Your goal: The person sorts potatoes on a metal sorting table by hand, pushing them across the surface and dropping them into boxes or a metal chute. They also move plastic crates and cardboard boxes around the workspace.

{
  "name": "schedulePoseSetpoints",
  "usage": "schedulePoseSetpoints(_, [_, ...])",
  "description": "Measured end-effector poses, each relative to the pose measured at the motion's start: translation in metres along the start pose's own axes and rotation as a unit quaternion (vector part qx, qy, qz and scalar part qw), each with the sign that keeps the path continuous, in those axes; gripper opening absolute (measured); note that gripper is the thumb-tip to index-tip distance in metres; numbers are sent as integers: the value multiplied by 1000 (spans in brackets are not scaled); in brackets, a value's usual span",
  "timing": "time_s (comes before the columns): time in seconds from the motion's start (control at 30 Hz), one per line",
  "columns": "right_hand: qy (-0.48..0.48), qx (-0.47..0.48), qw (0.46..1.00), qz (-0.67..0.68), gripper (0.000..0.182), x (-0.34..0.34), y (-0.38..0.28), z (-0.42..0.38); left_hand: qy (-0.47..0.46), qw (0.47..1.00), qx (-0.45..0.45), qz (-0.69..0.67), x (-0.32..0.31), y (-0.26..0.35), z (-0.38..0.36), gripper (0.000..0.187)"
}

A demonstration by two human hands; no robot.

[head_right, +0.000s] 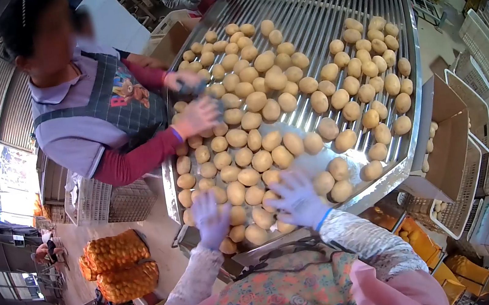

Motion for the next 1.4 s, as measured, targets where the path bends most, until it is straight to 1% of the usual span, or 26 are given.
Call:
schedulePoseSetpoints(0.03, [-20, 64, 998, -15, 49, -13, -20, 5, 26, 996, -40, 70, -7, 32, 10, 71])
schedulePoseSetpoints(0.07, [-19, 70, 997, -14, 49, -15, -23, 10, 54, 985, -79, 141, -17, 66, 19, 72])
schedulePoseSetpoints(0.13, [-48, 88, 995, -1, 52, -23, -27, 22, 65, 996, -65, 17, -25, 85, 36, 69])
schedulePoseSetpoints(0.17, [-30, 112, 993, -4, 53, -19, -23, 17, 70, 996, -60, 16, -19, 81, 34, 69])
schedulePoseSetpoints(0.2, [-35, 117, 993, -3, 53, -17, -16, 9, 40, 993, -107, -3, -19, 84, 25, 67])
schedulePoseSetpoints(0.23, [-29, 69, 997, -10, 54, -6, -2, 1, 10, 988, -154, -21, -14, 89, 12, 66])
schedulePoseSetpoints(0.27, [-19, 21, 999, -18, 55, 6, 15, -5, 11, 988, -150, -21, -3, 80, -2, 66])
schedulePoseSetpoints(0.3, [-18, 25, 999, -18, 55, 16, 22, -13, -18, 986, -167, 8, 0, 73, -23, 63])
schedulePoseSetpoints(0.33, [-30, -46, 998, -7, 59, 23, 44, -25, -52, 981, -182, 35, 1, 69, -44, 61])
schedulePoseSetpoints(0.37, [-42, -117, 992, 4, 63, 23, 69, -35, -53, 982, -177, 36, 7, 66, -62, 61])
schedulePoseSetpoints(0.47, [-145, 5, 987, -72, 82, 8, 54, -38, -58, 990, -126, 37, 22, 43, -82, 54])
schedulePoseSetpoints(0.53, [-138, 38, 987, -66, 84, 2, 31, -34, -101, 989, -73, -77, 26, 14, -74, 47])
schedulePoseSetpoints(0.57, [-129, 74, 987, -61, 86, -2, 15, -28, -119, 989, 1, -87, 23, -8, -68, 47])
schedulePoseSetpoints(0.6, [-129, 75, 987, -62, 86, -13, 6, -17, -117, 989, 3, -88, 23, -16, -57, 47])
schedulePoseSetpoints(0.63, [-159, 118, 978, -63, 89, -35, -10, -4, -26, 999, -25, -33, 41, -18, -43, 49])
schedulePoseSetpoints(0.67, [-189, 161, 967, -63, 92, -56, -25, 6, 63, 996, -52, 23, 59, -13, -33, 50])
schedulePoseSetpoints(0.83, [-166, 128, 978, 2, 95, -83, -60, 23, -13, 998, 52, 37, 4, 32, 37, 64])
schedulePoseSetpoints(0.9, [-176, 127, 976, 11, 96, -91, -50, 17, -23, 999, 16, 32, 4, 48, 28, 64])
schedulePoseSetpoints(1.0, [-103, 326, 917, 205, 68, -91, -27, -21, -35, 997, -70, 25, -4, 47, -8, 59])
schedulePoseSetpoints(1.03, [-66, 319, 920, 220, 56, -44, -22, -27, -40, 996, -74, 35, 4, 48, -26, 54])
schedulePoseSetpoints(1.07, [-65, 315, 920, 223, 56, -23, -19, -31, -47, 995, -77, 45, 13, 47, -38, 49])
schedulePoseSetpoints(1.13, [-78, 184, 980, 28, 57, -20, 5, -30, -73, 995, -61, -4, 28, 32, -47, 47])
schedulePoseSetpoints(1.17, [-90, 188, 977, -36, 59, -35, 1, -34, -95, 993, -43, -54, 30, 20, -49, 46])
schedulePoseSetpoints(1.27, [-80, 213, 974, -10, 64, -57, -27, -16, -38, 996, -83, -25, 53, 8, -47, 45])
schedulePoseSetpoints(1.33, [-67, 216, 974, -7, 61, -55, -57, 8, -39, 997, -64, 18, 64, -1, -23, 48])
schedulePoseSetpoints(1.4, [-159, 212, 961, -84, 46, -65, -85, 38, -4, 996, -45, 73, 69, -10, 8, 48])
Point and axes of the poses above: each hand's wrist, its own z-axis towards the middle knuckle, its own x-axis out of the back of the hand, y = z × x, the point moved 10 cm from there along z, towards the middle knuckle, and after that the axes turned 15 degrees about -y, right-handed, at the moved point
